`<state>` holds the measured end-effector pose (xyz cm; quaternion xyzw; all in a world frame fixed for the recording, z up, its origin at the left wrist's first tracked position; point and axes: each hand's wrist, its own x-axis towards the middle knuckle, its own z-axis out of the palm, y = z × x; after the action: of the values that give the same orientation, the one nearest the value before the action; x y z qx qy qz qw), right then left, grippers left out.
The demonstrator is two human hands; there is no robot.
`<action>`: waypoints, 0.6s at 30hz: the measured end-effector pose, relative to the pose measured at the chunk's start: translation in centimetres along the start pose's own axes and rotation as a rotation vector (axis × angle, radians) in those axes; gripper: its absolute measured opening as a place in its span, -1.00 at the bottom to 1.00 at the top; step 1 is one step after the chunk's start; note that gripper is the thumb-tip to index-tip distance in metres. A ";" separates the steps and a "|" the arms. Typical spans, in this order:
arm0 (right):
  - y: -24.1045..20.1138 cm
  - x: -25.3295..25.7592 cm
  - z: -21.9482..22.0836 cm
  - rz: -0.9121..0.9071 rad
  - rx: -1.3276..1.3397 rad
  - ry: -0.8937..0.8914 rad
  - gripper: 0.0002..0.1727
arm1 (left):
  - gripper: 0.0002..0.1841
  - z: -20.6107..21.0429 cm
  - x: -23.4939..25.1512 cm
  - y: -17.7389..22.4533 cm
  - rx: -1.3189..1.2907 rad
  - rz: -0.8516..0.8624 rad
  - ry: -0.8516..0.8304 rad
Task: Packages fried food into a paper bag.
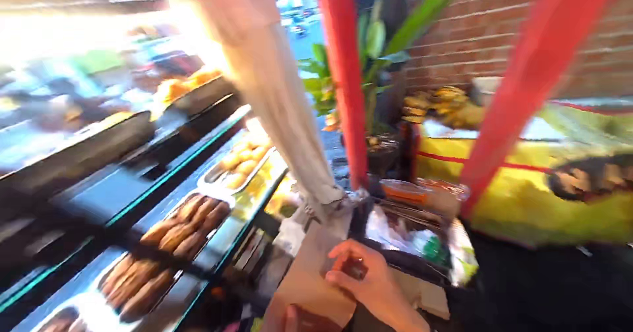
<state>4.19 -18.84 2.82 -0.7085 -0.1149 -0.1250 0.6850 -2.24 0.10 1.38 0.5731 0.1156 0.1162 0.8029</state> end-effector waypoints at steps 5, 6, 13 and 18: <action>1.6 1.1 2.9 0.203 0.158 -0.198 -0.24 | -0.62 -2.0 -2.9 1.3 -0.047 0.048 0.213; 1.8 1.1 3.4 0.239 0.198 -0.180 -0.33 | -0.61 -2.5 -3.4 1.3 -0.047 0.059 0.255; 4.5 1.6 5.9 0.484 0.285 -0.508 -0.19 | -0.70 -5.5 -5.3 0.9 -0.027 0.085 0.379; 6.7 -0.6 4.8 0.759 0.798 -0.519 -0.17 | -0.65 -7.0 -4.9 -0.5 -0.081 0.029 0.412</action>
<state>5.99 -14.25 -3.87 -0.3957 -0.0557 0.3576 0.8441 -9.05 4.61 -1.09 0.5061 0.2645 0.2471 0.7829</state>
